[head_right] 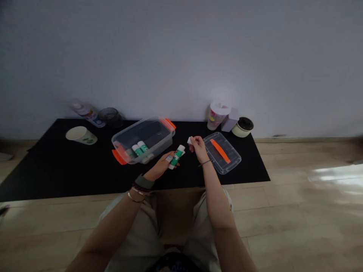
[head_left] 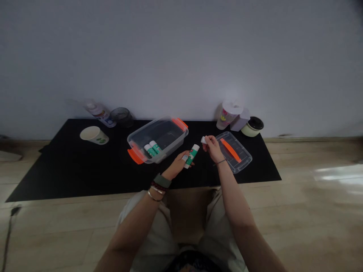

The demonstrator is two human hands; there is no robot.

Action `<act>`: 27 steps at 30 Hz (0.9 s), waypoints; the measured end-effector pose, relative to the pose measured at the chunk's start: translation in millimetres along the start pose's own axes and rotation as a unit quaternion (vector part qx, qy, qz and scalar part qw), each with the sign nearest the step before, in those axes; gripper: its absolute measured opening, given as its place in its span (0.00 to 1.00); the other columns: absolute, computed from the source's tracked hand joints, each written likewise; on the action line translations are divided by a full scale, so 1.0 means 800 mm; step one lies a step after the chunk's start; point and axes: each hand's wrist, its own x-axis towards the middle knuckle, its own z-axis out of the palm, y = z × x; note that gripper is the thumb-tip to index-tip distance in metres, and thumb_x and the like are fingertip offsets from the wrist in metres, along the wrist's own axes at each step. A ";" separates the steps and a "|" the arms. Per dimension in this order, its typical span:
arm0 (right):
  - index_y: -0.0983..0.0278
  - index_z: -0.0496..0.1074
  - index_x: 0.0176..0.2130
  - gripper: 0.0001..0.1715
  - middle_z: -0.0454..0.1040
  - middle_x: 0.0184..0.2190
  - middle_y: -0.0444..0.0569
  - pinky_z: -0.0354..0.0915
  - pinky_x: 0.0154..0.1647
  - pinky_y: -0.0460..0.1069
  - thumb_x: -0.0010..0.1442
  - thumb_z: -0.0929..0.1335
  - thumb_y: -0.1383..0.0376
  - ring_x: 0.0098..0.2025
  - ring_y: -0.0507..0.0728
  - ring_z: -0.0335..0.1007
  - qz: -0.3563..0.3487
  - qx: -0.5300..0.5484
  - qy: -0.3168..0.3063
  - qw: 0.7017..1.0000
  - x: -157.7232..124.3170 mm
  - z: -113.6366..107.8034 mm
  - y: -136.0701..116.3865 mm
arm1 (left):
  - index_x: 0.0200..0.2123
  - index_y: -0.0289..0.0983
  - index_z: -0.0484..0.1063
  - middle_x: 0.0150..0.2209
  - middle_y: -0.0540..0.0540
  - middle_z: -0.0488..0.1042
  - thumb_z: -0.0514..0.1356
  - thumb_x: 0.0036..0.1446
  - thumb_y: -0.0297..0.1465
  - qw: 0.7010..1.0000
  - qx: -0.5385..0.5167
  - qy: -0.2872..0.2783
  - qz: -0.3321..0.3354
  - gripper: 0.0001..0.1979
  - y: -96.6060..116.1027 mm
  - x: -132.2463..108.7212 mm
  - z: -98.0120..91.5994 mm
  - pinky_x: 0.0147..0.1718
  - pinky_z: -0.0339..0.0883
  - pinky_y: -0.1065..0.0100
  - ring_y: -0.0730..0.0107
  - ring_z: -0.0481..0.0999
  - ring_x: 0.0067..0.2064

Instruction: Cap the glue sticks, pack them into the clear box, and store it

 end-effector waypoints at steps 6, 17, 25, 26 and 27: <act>0.58 0.68 0.40 0.20 0.63 0.26 0.39 0.58 0.23 0.44 0.55 0.69 0.47 0.25 0.49 0.62 0.038 0.065 -0.023 0.997 -0.004 0.000 -0.008 | 0.40 0.35 0.70 0.28 0.50 0.73 0.59 0.58 0.51 1.000 0.000 0.000 0.003 0.23 -0.003 0.002 -0.001 0.26 0.65 0.73 0.73 0.74 0.28; 0.59 0.65 0.35 0.26 0.74 0.31 0.41 0.67 0.29 0.45 0.45 0.76 0.49 0.32 0.51 0.69 0.067 0.042 -0.056 0.995 -0.009 0.006 -0.007 | 0.40 0.35 0.70 0.25 0.51 0.70 0.57 0.59 0.46 1.000 -0.016 0.003 0.001 0.18 -0.004 0.004 -0.003 0.24 0.63 0.74 0.74 0.71 0.26; 0.59 0.74 0.45 0.23 0.74 0.34 0.43 0.66 0.31 0.44 0.52 0.74 0.52 0.35 0.51 0.68 0.003 -0.010 -0.096 0.995 -0.014 0.005 -0.014 | 0.41 0.35 0.70 0.29 0.50 0.71 0.56 0.62 0.39 0.996 -0.084 0.001 -0.014 0.13 0.004 0.000 -0.002 0.23 0.64 0.75 0.76 0.70 0.26; 0.59 0.74 0.45 0.23 0.74 0.35 0.44 0.66 0.32 0.44 0.52 0.74 0.52 0.36 0.51 0.69 -0.003 -0.025 -0.106 0.994 -0.015 0.006 -0.014 | 0.40 0.35 0.70 0.30 0.50 0.71 0.56 0.62 0.39 0.996 -0.085 0.004 -0.019 0.12 0.005 0.000 -0.002 0.23 0.64 0.74 0.76 0.70 0.26; 0.59 0.74 0.45 0.22 0.74 0.36 0.44 0.66 0.32 0.45 0.53 0.74 0.51 0.37 0.52 0.69 -0.007 -0.040 -0.118 0.992 -0.016 0.006 -0.013 | 0.40 0.36 0.70 0.30 0.50 0.71 0.56 0.62 0.38 0.996 -0.087 0.007 -0.025 0.12 0.007 -0.001 -0.001 0.24 0.64 0.74 0.76 0.70 0.26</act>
